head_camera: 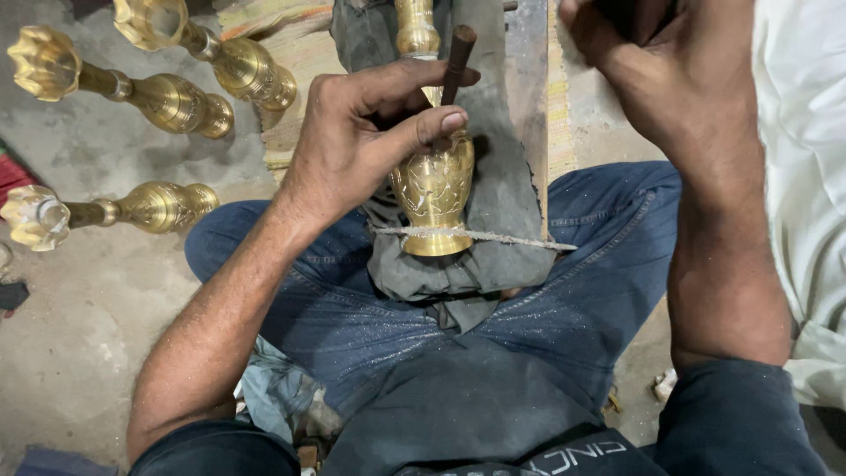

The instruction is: The person sits cross-legged on the floor with a brass vase held against a cloth pad on their lap. They hold a chisel against the vase surface and strike it with a wooden mallet, engraving decorative patterns, repositioning the chisel and rotating the vase to work different areas.

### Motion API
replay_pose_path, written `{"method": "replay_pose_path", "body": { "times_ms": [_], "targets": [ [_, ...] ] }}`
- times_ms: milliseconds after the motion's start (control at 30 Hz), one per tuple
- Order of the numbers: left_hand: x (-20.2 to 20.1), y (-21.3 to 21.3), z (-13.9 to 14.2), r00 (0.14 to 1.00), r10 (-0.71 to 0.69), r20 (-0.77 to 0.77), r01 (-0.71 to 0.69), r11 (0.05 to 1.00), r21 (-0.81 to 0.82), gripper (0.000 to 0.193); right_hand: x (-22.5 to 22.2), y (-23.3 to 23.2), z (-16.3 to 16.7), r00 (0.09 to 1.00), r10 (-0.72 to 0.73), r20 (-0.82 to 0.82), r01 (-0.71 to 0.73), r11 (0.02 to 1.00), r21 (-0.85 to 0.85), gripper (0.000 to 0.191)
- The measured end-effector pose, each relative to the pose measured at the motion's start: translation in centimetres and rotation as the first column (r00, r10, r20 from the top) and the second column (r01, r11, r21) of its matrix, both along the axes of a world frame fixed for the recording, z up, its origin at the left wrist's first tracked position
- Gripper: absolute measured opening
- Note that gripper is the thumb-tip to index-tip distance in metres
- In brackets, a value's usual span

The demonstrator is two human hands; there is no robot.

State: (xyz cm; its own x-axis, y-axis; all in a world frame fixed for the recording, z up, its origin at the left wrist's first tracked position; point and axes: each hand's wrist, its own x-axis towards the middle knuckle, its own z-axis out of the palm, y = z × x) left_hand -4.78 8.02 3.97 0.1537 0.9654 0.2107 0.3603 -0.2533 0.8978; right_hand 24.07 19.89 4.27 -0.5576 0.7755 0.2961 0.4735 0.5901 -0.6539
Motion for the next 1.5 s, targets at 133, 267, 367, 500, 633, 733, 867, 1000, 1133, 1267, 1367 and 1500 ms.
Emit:
{"method": "replay_pose_path", "body": {
  "times_ms": [133, 267, 367, 500, 633, 733, 867, 1000, 1133, 1267, 1367, 1500],
  "targets": [
    [-0.1, -0.1, 0.0, 1.0, 0.013, -0.024, -0.014, 0.998, -0.053, 0.028, 0.0, 0.0, -0.4, 0.997, -0.065, -0.036, 0.061, 0.994, -0.095, 0.019],
    [-0.1, -0.2, 0.0, 0.996, -0.023, 0.088, 0.026, 0.999, -0.041, 0.036, 0.4, 0.1, -0.3, 0.997, -0.075, -0.002, 0.075, 0.996, -0.038, 0.015],
    [-0.1, 0.1, 0.0, 0.998, -0.026, 0.057, 0.028, 0.999, -0.041, 0.034, 0.3, 0.2, 0.5, 0.999, -0.002, 0.042, -0.001, 0.998, 0.059, 0.011],
    [-0.1, 0.2, 0.4, 0.999, -0.022, 0.046, 0.024, 0.999, -0.035, 0.036, -1.2, 0.0, 1.4, 0.994, 0.072, -0.088, -0.081, 0.991, -0.109, 0.006],
    [-0.1, 0.2, 0.8, 0.999, -0.036, 0.031, 0.039, 0.996, -0.085, 0.033, -1.1, -0.5, 2.9, 0.992, 0.043, 0.115, -0.062, 0.984, 0.166, 0.01],
    [0.1, 0.1, 0.7, 0.991, -0.06, 0.117, 0.069, 0.995, -0.075, 0.033, -1.4, -0.6, 3.0, 0.962, -0.208, -0.179, 0.122, 0.908, -0.4, 0.007],
    [-0.1, 0.4, 0.5, 0.999, -0.018, 0.031, 0.02, 0.997, -0.077, 0.03, -1.8, -0.2, 3.0, 0.998, -0.056, 0.035, 0.055, 0.998, 0.01, 0.01],
    [-0.2, 0.4, 0.4, 0.991, -0.058, 0.123, 0.068, 0.995, -0.078, 0.033, -2.0, -0.5, 2.6, 0.98, -0.155, -0.124, 0.111, 0.946, -0.305, 0.011],
    [-0.1, 0.3, 0.5, 0.988, -0.077, 0.135, 0.09, 0.992, -0.093, 0.032, -2.1, -0.4, 2.0, 0.979, -0.157, -0.129, 0.121, 0.961, -0.249, 0.009],
    [-0.2, 0.3, 0.4, 0.997, -0.053, 0.06, 0.058, 0.996, -0.07, 0.034, -2.2, -0.4, 1.4, 0.991, -0.111, -0.069, 0.099, 0.982, -0.16, 0.008],
    [-0.3, 0.4, 0.3, 0.987, -0.086, 0.133, 0.097, 0.992, -0.08, 0.032, -2.0, -0.5, 1.1, 0.957, -0.202, -0.206, 0.103, 0.905, -0.412, 0.008],
    [-0.2, 0.4, 0.2, 0.983, -0.086, 0.162, 0.097, 0.993, -0.06, 0.034, -0.5, 0.6, 1.1, 0.996, 0.041, -0.079, -0.031, 0.993, 0.117, 0.007]
  ]
}}
